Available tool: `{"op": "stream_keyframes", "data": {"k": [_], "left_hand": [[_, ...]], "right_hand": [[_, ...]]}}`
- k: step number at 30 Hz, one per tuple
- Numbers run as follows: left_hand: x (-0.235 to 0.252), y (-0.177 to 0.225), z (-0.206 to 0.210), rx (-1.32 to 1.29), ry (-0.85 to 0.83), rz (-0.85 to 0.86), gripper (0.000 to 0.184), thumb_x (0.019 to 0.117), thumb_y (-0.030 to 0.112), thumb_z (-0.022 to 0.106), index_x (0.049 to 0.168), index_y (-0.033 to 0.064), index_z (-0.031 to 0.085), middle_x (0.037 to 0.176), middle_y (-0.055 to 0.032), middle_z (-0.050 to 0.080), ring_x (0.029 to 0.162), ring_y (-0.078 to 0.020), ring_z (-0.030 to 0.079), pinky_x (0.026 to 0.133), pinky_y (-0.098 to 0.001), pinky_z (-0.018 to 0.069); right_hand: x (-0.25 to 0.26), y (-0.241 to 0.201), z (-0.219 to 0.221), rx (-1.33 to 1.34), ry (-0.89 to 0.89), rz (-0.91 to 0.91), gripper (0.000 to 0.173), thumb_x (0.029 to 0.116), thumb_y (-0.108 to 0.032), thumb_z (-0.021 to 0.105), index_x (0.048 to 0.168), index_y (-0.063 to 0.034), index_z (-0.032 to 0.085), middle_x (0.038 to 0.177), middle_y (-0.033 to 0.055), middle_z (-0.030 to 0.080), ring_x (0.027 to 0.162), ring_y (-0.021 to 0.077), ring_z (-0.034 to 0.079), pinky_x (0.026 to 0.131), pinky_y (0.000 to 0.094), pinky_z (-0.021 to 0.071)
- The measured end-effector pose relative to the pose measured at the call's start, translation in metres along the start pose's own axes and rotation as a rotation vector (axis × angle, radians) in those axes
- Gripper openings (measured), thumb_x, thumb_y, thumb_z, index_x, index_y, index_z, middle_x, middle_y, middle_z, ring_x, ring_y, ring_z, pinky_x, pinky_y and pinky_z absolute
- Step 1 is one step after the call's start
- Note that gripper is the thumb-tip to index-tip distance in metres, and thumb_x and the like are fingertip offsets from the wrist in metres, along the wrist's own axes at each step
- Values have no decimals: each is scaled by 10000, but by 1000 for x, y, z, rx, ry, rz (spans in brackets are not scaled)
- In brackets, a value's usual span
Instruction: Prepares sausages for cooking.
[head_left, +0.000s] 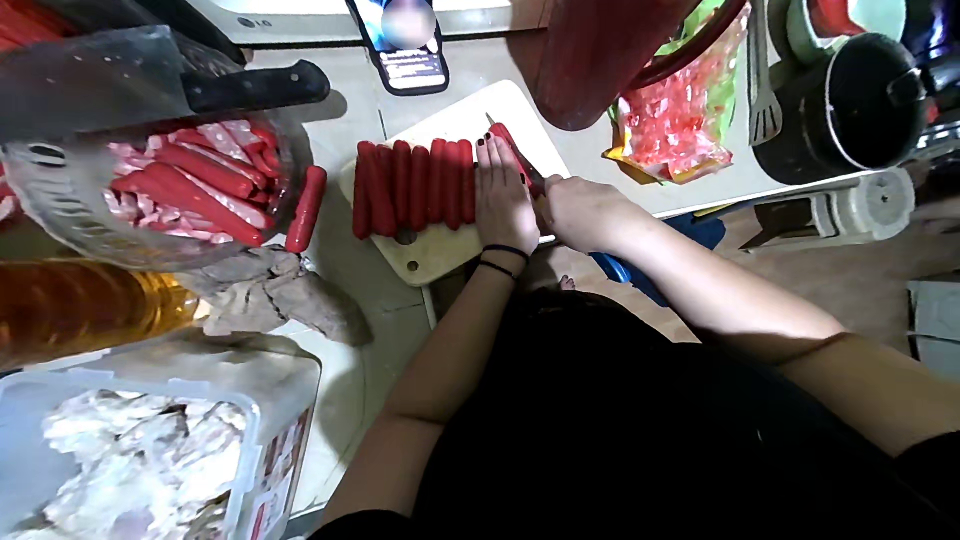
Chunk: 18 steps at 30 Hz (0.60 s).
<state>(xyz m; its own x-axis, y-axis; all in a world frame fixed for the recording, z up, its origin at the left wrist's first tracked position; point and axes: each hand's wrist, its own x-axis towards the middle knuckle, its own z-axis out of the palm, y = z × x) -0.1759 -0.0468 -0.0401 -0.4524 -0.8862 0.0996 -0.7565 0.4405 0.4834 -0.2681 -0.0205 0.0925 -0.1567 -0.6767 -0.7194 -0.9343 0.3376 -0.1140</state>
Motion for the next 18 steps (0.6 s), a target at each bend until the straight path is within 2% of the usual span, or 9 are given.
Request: {"op": "stream_keyframes", "data": {"k": [3, 6, 8, 10, 13, 18], "left_hand": [[0, 3, 0, -16, 20, -29, 642, 990, 48, 438, 1566, -134, 219, 1638, -302, 275, 1560, -395, 225, 1277, -443, 167], [2, 7, -4, -31, -33, -79, 615, 1024, 51, 394, 1583, -109, 196, 1661, -283, 231, 1576, -374, 180, 1282, -433, 138], [4, 9, -6, -34, -61, -104, 619, 1025, 62, 394, 1592, -88, 197, 1668, -274, 221, 1581, -357, 173, 1285, -429, 132], [5, 9, -6, -22, -70, -111, 619, 1031, 79, 388, 1597, -78, 195, 1671, -269, 216, 1583, -347, 168, 1286, -429, 118], [4, 9, -6, 6, -71, -99, 635, 1018, 78, 393, 1596, -84, 187, 1672, -267, 215, 1585, -347, 160, 1283, -433, 107], [5, 9, -6, 36, -72, -82, 645, 1007, 66, 401, 1591, -100, 182, 1670, -266, 223, 1584, -358, 156, 1282, -439, 114]], "right_hand": [[-7, 3, 2, -21, -18, 5, 319, 1086, -222, 455, 1332, -29, 511, 1113, 204, 661, 1036, 387, 687, 813, 584, 544], [-12, 7, 5, -36, -38, -2, 319, 1099, -216, 424, 1348, -32, 502, 1121, 195, 657, 1036, 375, 686, 809, 574, 548], [-15, 8, 9, -47, -34, 1, 370, 1096, -209, 417, 1417, -37, 478, 1122, 199, 661, 1031, 379, 688, 804, 574, 552], [-19, 7, 12, -78, -22, 27, 320, 1088, -203, 437, 1343, -21, 502, 1108, 216, 668, 1054, 406, 687, 807, 588, 547], [-22, 8, 18, -129, -16, 39, 279, 1089, -202, 433, 1282, -16, 508, 1073, 205, 663, 1044, 395, 692, 781, 567, 551], [-21, 9, 23, -118, -1, 70, 241, 1077, -182, 457, 1252, -26, 510, 1065, 200, 672, 1048, 390, 697, 784, 559, 556]]}}
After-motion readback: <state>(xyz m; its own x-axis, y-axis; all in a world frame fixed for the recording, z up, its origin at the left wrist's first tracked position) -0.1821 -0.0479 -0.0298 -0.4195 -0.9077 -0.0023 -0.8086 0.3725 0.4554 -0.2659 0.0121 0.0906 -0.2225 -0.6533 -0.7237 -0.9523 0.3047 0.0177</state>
